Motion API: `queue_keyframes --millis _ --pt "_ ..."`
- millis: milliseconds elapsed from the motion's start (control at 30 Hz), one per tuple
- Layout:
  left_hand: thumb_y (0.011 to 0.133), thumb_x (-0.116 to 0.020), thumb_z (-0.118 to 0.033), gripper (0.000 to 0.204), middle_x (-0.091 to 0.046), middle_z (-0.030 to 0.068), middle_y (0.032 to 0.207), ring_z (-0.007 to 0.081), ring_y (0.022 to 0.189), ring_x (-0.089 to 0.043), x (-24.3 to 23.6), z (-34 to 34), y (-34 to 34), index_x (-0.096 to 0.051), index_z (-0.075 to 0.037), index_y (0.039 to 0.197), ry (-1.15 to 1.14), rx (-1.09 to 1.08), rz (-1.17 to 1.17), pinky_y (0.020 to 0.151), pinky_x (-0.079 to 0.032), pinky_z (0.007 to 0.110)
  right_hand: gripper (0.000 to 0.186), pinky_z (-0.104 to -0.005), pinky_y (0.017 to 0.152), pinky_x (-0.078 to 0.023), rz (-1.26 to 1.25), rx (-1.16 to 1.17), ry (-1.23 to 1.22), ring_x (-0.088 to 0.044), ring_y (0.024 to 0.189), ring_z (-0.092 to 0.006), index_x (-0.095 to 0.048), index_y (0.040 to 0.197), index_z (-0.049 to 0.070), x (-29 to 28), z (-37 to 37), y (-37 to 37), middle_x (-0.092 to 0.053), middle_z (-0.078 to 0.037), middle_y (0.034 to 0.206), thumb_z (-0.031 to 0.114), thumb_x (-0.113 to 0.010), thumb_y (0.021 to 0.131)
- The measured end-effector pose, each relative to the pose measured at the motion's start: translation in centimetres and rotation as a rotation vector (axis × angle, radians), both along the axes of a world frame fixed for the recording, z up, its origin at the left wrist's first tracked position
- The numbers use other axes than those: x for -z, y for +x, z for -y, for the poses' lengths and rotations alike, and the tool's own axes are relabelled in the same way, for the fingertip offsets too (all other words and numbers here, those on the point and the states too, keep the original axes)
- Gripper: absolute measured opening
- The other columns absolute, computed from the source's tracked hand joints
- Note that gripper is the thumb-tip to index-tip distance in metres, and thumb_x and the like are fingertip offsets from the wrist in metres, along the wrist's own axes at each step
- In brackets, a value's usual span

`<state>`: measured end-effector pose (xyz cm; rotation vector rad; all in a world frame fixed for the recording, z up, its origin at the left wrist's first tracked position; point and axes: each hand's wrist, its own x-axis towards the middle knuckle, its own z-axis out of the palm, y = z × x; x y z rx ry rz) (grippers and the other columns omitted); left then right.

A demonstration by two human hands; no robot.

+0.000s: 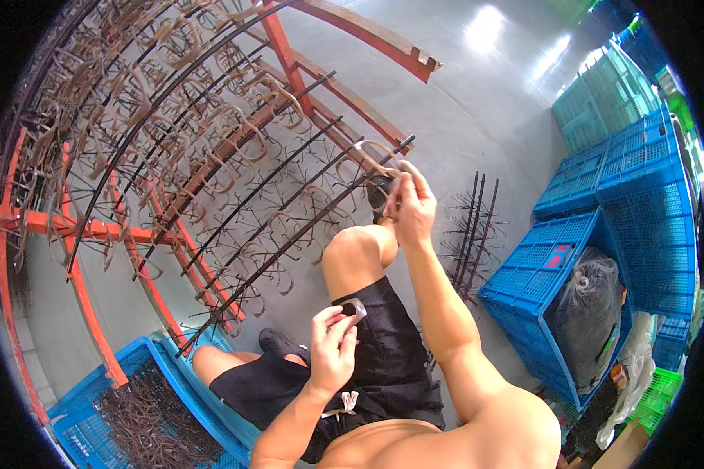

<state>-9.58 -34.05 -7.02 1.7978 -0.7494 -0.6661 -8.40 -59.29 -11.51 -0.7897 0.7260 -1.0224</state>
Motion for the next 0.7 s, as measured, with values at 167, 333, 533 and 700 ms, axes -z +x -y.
queue_keyframes --millis 167,333,533,700 --pt "0.08 -0.061 -0.002 0.027 -0.036 0.0216 0.127 0.0289 0.097 -0.049 0.5 -0.8 -0.8 -0.062 -0.002 0.107 0.141 0.068 0.451 0.087 -0.043 0.037 0.02 -0.0195 0.033 -0.026 -0.016 -0.054 0.08 -0.035 0.038 -0.004 -0.061 0.104 0.001 1.7 -0.3 2.0 -0.044 0.004 0.055 0.015 -0.055 0.091" --pt "0.083 -0.056 -0.002 0.035 -0.029 0.0261 0.134 0.0308 0.098 -0.047 0.1 -1.0 -0.9 -0.055 0.002 0.117 0.223 0.154 0.406 0.089 -0.041 0.038 0.018 -0.0202 0.035 -0.027 0.112 -0.118 0.176 -0.036 0.04 -0.0048 -0.061 0.104 0.004 1.9 -0.5 2.2 -0.045 0.004 0.058 0.014 -0.055 0.09" --pt "0.08 -0.057 -0.009 0.037 -0.04 0.0175 0.129 0.0333 0.102 -0.042 -2.1 -0.6 -0.7 -0.056 -0.004 0.117 0.449 0.309 0.598 0.089 -0.033 0.042 0.018 -0.0212 0.034 -0.026 0.112 -0.078 0.199 -0.036 0.038 -0.0056 -0.062 0.104 0.005 2.0 -0.5 2.7 -0.042 0.004 0.057 0.014 -0.054 0.09" --pt "0.078 -0.063 -0.013 0.028 -0.043 0.0139 0.122 0.0351 0.111 -0.037 -1.8 -0.5 1.4 -0.064 -0.014 0.106 0.368 0.316 0.632 0.096 -0.028 0.046 0.02 -0.0208 0.034 -0.026 0.114 -0.14 0.176 -0.034 0.038 -0.0051 -0.061 0.106 0.005 1.8 -0.4 2.8 -0.042 0.005 0.056 0.015 -0.054 0.091"
